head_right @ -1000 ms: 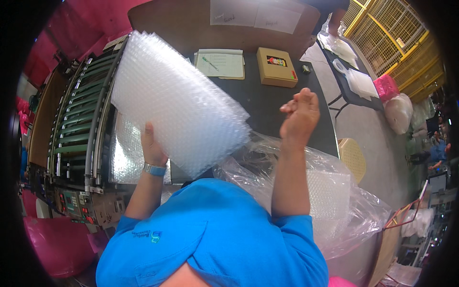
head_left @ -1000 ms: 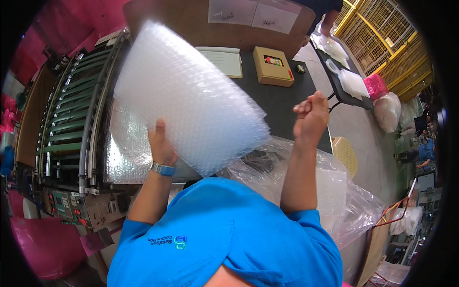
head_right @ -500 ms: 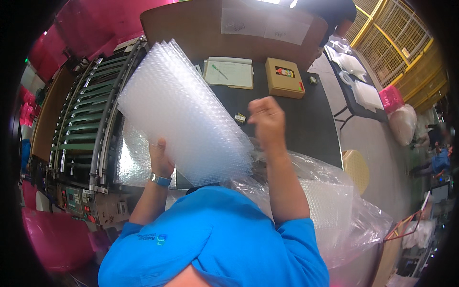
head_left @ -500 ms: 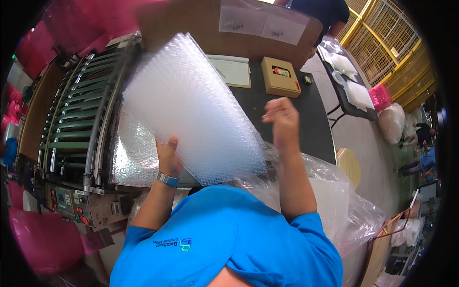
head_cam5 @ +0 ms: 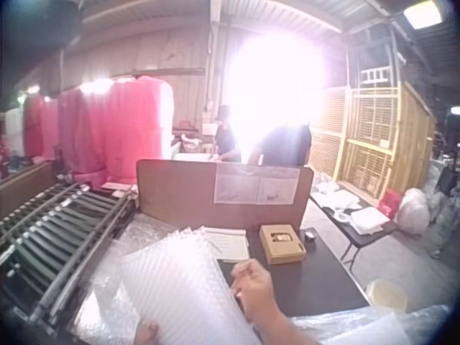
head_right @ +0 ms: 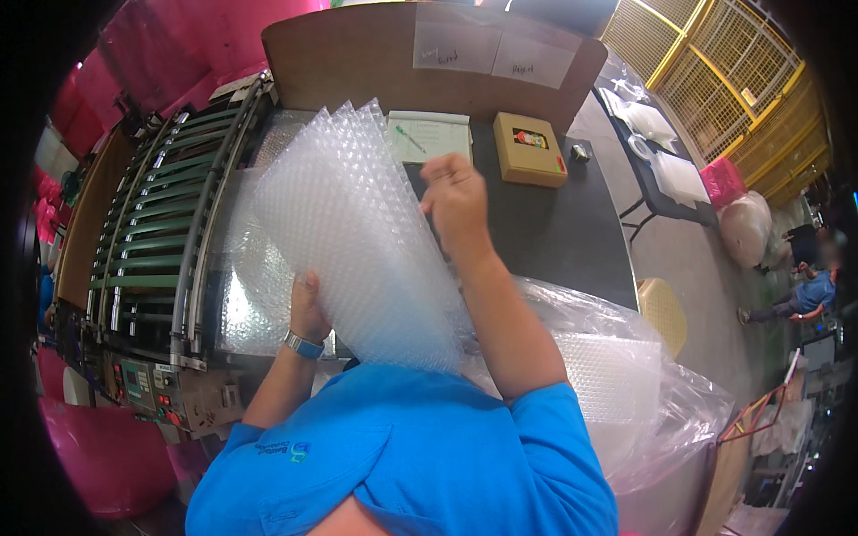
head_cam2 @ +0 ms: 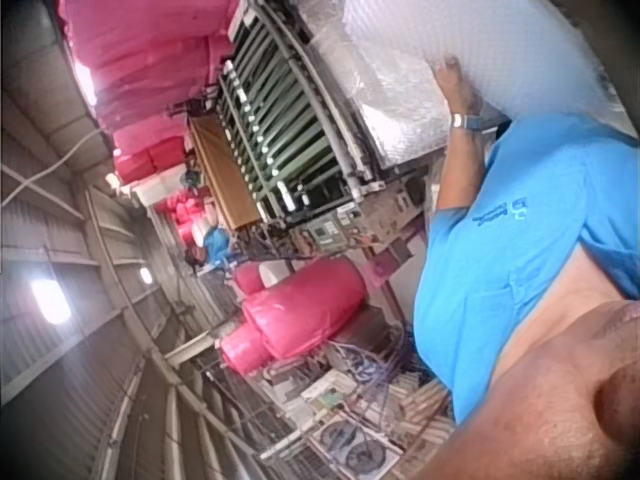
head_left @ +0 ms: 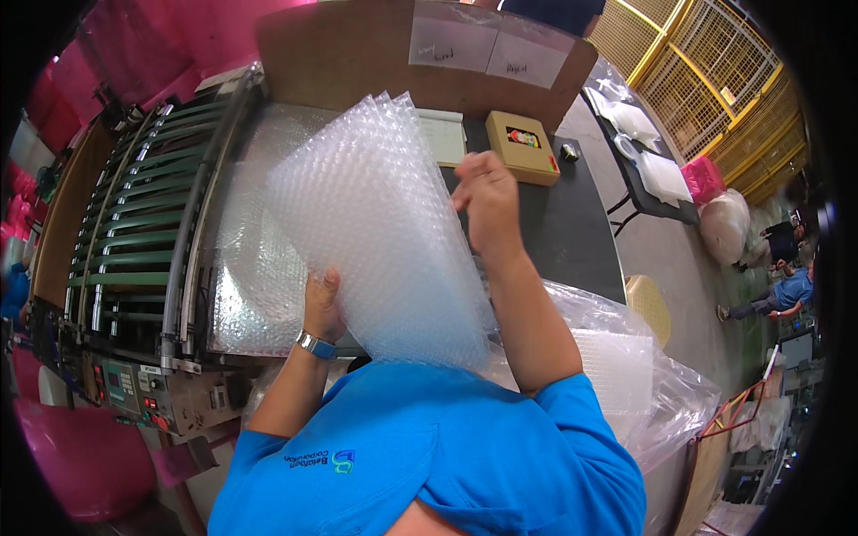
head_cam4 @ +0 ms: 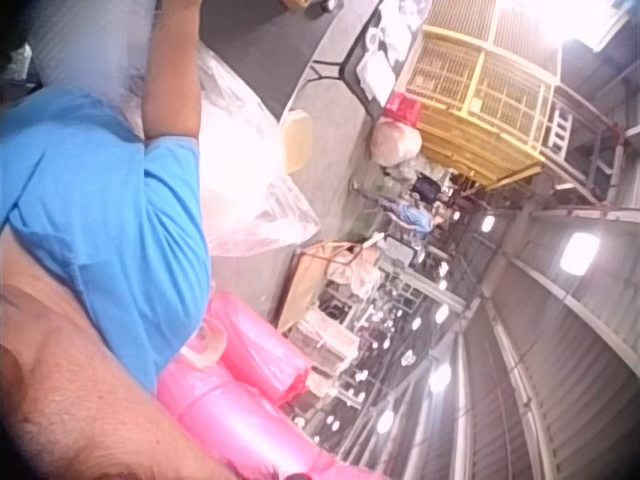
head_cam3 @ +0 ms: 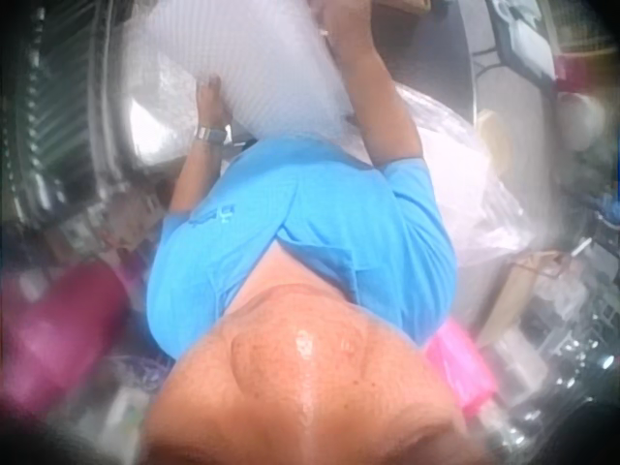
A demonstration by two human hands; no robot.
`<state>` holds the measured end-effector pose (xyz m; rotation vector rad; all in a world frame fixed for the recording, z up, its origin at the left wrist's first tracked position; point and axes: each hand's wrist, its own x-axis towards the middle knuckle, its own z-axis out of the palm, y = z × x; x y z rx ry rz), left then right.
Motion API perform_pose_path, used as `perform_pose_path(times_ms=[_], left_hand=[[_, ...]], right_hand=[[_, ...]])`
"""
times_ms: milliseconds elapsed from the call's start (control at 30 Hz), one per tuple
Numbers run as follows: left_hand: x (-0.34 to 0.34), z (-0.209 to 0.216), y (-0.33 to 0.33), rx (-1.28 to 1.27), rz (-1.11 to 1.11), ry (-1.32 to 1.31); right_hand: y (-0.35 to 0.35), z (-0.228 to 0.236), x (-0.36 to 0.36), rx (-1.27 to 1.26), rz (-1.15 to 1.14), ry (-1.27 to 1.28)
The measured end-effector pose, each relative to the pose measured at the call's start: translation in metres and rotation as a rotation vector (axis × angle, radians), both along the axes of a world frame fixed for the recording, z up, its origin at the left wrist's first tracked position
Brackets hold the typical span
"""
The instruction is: The person repeatedly picks up sheets of bubble wrap from a table, unfolds them, and places them into a large clear plastic bag. The person handles the bubble wrap one sheet at a time, folding and unfolding it before bagging it. The task is performed in a warehouse setting with other workers visible in the background.
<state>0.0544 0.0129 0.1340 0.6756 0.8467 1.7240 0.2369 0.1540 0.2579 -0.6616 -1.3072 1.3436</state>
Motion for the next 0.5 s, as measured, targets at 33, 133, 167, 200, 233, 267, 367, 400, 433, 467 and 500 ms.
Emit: perform_pose_path(times_ms=[33,133,167,200,233,267,367,400,433,467,500], left_hand=[[-0.002,0.001,0.0,-0.009,0.02,0.001],[-0.012,0.0,-0.006,-0.044,0.048,-0.031],[-0.016,-0.002,-0.007,-0.055,0.05,-0.044],[-0.02,-0.004,-0.008,-0.056,0.046,-0.045],[-0.024,-0.007,-0.009,-0.057,0.041,-0.046],[-0.027,-0.01,-0.008,-0.058,0.032,-0.046],[-0.032,-0.022,-0.005,-0.045,0.055,0.064],[-0.032,-0.02,-0.005,-0.053,0.035,0.065],[-0.031,-0.015,-0.005,-0.061,0.015,0.066],[-0.032,-0.014,-0.007,-0.073,-0.001,0.065],[-0.034,-0.018,-0.007,-0.074,0.038,0.103]], right_hand=[[0.004,0.001,0.002,-0.111,0.031,0.207],[0.004,0.003,0.016,-0.092,0.001,0.095],[0.001,0.002,0.017,-0.068,-0.026,0.016],[-0.006,0.001,0.017,-0.118,-0.019,-0.002],[-0.015,-0.002,0.013,-0.087,-0.006,-0.066],[-0.024,-0.005,0.008,-0.058,0.004,-0.129],[-0.046,-0.027,-0.009,0.13,-0.025,-0.368],[-0.047,-0.039,-0.012,0.223,-0.076,-0.426],[-0.049,-0.047,-0.014,0.315,-0.128,-0.486],[-0.052,-0.05,-0.017,0.234,-0.15,-0.436],[-0.053,-0.05,-0.016,0.071,-0.149,-0.206]])
